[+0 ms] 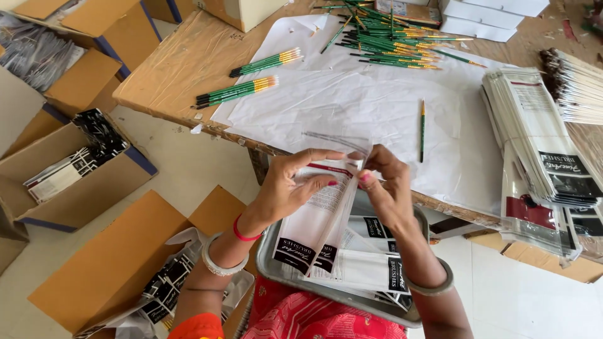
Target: The person sorts green-handled paintbrushes by hand, gathers them into bundles, and places them into plastic sleeves before packing them into a cardboard box.
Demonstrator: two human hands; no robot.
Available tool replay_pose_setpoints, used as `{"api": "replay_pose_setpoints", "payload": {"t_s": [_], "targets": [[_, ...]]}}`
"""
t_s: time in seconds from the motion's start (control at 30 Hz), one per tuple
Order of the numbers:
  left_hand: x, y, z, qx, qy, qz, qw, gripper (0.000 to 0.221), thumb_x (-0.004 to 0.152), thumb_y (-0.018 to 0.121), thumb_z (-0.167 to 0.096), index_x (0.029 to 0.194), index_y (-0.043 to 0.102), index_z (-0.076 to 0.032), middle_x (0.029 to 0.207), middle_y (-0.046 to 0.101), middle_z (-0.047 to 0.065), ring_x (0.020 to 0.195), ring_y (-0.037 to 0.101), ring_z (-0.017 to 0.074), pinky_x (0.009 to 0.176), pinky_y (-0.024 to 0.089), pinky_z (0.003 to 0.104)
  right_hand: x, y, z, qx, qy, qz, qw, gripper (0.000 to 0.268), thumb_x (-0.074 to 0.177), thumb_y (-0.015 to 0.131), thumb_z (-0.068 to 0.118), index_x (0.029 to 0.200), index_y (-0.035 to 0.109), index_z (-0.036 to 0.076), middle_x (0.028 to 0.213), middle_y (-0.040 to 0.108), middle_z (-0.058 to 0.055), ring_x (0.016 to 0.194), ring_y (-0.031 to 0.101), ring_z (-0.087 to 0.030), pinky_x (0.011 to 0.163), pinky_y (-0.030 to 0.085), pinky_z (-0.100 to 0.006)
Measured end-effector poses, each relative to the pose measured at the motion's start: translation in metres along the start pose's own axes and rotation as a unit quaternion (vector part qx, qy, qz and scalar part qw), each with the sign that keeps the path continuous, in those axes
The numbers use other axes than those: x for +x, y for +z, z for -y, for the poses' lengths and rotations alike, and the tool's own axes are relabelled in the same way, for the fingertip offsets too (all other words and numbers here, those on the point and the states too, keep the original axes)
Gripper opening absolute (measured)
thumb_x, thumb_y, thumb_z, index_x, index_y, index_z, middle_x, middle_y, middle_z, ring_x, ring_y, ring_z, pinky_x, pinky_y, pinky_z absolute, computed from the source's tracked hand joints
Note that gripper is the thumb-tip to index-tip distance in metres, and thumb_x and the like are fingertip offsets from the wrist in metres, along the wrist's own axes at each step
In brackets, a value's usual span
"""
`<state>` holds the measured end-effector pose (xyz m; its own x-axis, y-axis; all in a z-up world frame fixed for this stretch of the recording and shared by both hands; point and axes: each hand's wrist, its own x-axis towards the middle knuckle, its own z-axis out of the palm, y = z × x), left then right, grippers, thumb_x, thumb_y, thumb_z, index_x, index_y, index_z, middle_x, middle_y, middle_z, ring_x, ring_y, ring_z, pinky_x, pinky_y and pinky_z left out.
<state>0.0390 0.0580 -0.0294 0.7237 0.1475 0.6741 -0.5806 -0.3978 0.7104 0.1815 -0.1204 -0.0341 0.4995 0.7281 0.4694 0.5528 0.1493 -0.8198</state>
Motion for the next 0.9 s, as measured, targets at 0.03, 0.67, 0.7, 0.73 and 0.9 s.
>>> {"api": "replay_pose_setpoints", "payload": {"t_s": [0.03, 0.67, 0.7, 0.73, 0.9], "targets": [[0.001, 0.0, -0.006, -0.027, -0.023, -0.003, 0.999, 0.04, 0.096, 0.074, 0.005, 0.134, 0.066, -0.003, 0.124, 0.076, 0.011, 0.111, 0.073, 0.0131, 0.096, 0.063, 0.031, 0.003, 0.011, -0.001, 0.013, 0.01, -0.035, 0.999, 0.036, 0.1, 0.067, 0.035, 0.102, 0.068, -0.001, 0.091, 0.068, -0.006, 0.084, 0.061, -0.012, 0.071, 0.053, -0.028], [0.014, -0.096, 0.094, -0.012, -0.125, -0.019, 0.992, 0.03, 0.093, 0.072, 0.0, 0.122, 0.067, -0.002, 0.113, 0.075, 0.006, 0.096, 0.075, 0.0095, 0.082, 0.061, 0.027, 0.171, 0.093, -0.056, 0.008, 0.087, 0.078, 0.993, 0.037, 0.109, 0.055, 0.026, 0.081, 0.066, 0.004, 0.062, 0.049, 0.007, 0.057, 0.036, -0.004, 0.05, 0.03, -0.026], [0.014, -0.097, 0.099, -0.013, -0.12, -0.02, 0.992, 0.03, 0.093, 0.072, 0.0, 0.122, 0.067, -0.002, 0.113, 0.075, 0.006, 0.096, 0.075, 0.0095, 0.082, 0.061, 0.027, 0.175, 0.101, -0.06, 0.005, 0.084, 0.078, 0.993, 0.037, 0.109, 0.055, 0.026, 0.081, 0.066, 0.004, 0.062, 0.049, 0.007, 0.057, 0.036, -0.004, 0.05, 0.03, -0.026], [0.012, -0.098, 0.104, -0.009, -0.094, -0.05, 0.994, 0.037, 0.091, 0.073, 0.003, 0.127, 0.064, -0.002, 0.119, 0.073, 0.007, 0.103, 0.071, 0.0101, 0.089, 0.06, 0.028, 0.176, 0.11, -0.065, 0.003, 0.073, 0.054, 0.996, 0.037, 0.109, 0.055, 0.025, 0.08, 0.065, 0.004, 0.062, 0.047, 0.006, 0.058, 0.035, -0.004, 0.05, 0.029, -0.026], [0.004, -0.103, 0.124, -0.049, -0.068, -0.114, 0.99, 0.049, 0.086, 0.073, 0.008, 0.132, 0.059, -0.001, 0.131, 0.066, 0.007, 0.114, 0.064, 0.0098, 0.094, 0.058, 0.027, 0.172, 0.135, -0.071, -0.013, 0.043, 0.005, 0.999, 0.039, 0.109, 0.056, 0.023, 0.076, 0.058, 0.003, 0.061, 0.043, 0.005, 0.06, 0.031, -0.005, 0.05, 0.028, -0.027]]}}
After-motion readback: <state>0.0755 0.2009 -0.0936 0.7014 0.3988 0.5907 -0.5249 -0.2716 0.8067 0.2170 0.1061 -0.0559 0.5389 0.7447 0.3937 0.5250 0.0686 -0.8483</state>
